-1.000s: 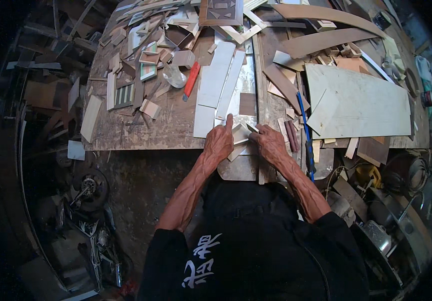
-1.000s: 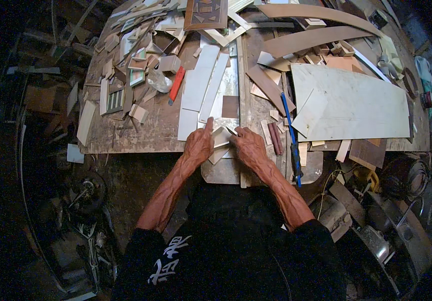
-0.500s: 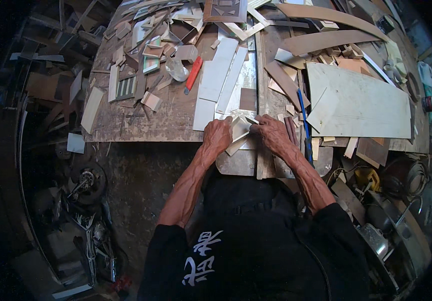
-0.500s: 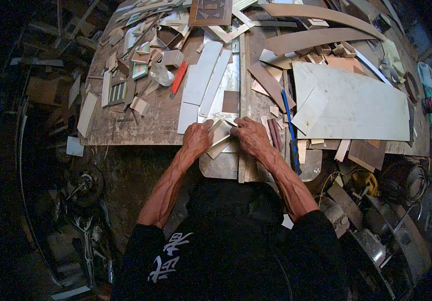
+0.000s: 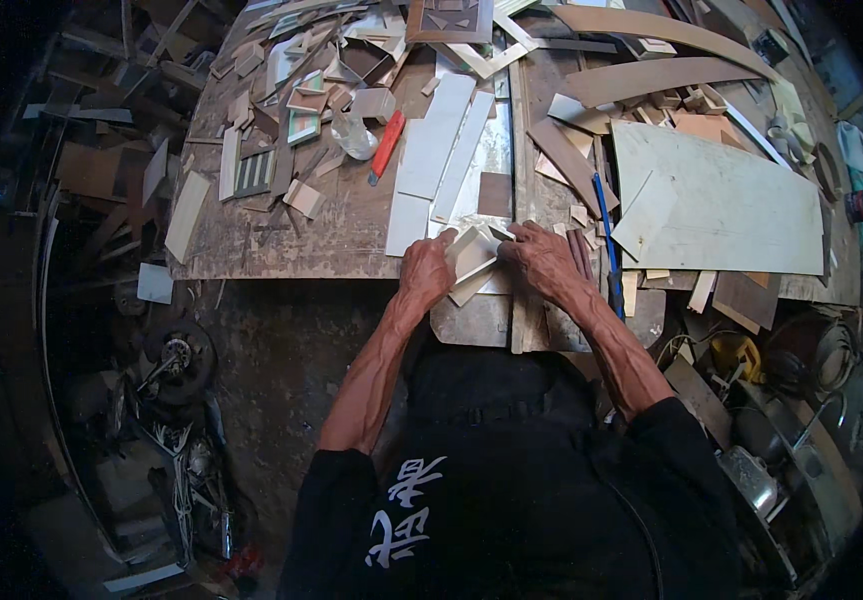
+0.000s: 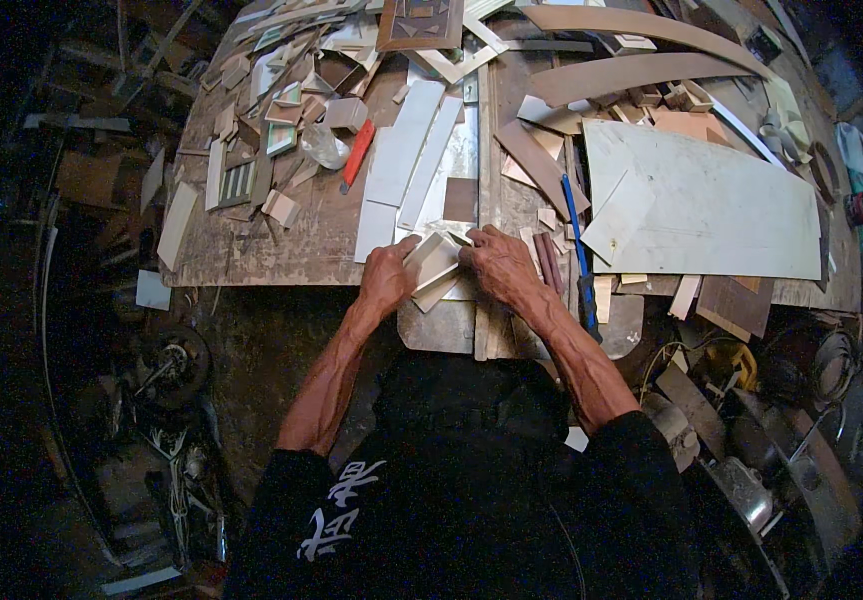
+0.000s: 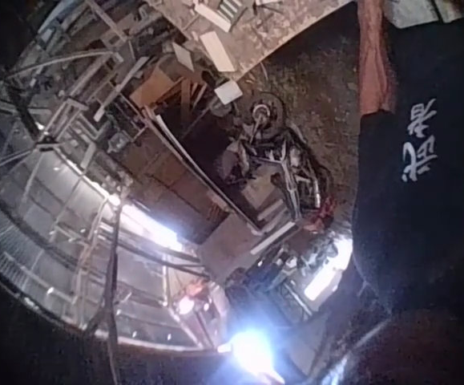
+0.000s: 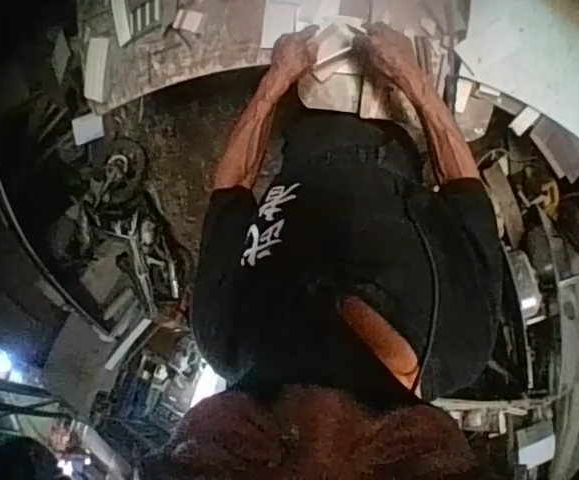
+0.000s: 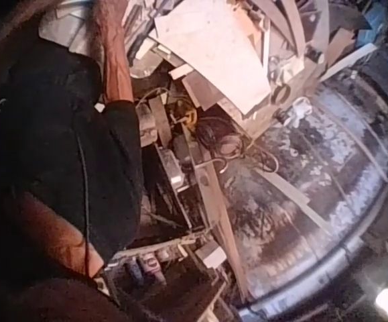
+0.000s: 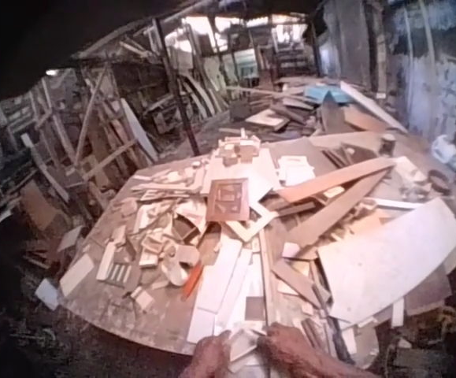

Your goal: Assemble small pieces of wood together on a workbench.

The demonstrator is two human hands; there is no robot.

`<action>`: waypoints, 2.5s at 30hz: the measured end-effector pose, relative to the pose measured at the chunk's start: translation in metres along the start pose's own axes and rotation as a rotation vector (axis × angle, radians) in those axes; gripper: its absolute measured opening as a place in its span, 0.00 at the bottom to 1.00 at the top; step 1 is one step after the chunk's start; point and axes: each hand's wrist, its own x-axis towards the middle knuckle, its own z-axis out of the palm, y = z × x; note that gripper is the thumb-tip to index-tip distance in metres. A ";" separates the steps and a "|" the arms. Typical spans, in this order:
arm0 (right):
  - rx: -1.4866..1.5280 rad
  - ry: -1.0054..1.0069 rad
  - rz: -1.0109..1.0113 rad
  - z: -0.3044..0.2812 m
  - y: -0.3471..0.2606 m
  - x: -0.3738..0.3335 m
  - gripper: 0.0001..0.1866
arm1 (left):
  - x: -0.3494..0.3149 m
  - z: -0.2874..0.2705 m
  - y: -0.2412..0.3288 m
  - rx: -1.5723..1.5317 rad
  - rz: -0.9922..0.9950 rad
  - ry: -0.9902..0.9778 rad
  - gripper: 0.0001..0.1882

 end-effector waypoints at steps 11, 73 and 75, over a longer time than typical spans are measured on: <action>-0.001 -0.058 0.029 0.002 0.000 0.000 0.11 | 0.011 -0.013 -0.008 -0.087 -0.041 -0.090 0.17; 0.027 0.032 0.000 0.007 0.005 0.001 0.06 | 0.004 0.005 -0.017 -0.303 0.024 0.055 0.14; 0.029 0.027 -0.025 0.008 0.004 -0.009 0.06 | 0.005 0.007 -0.019 -0.299 0.008 0.058 0.14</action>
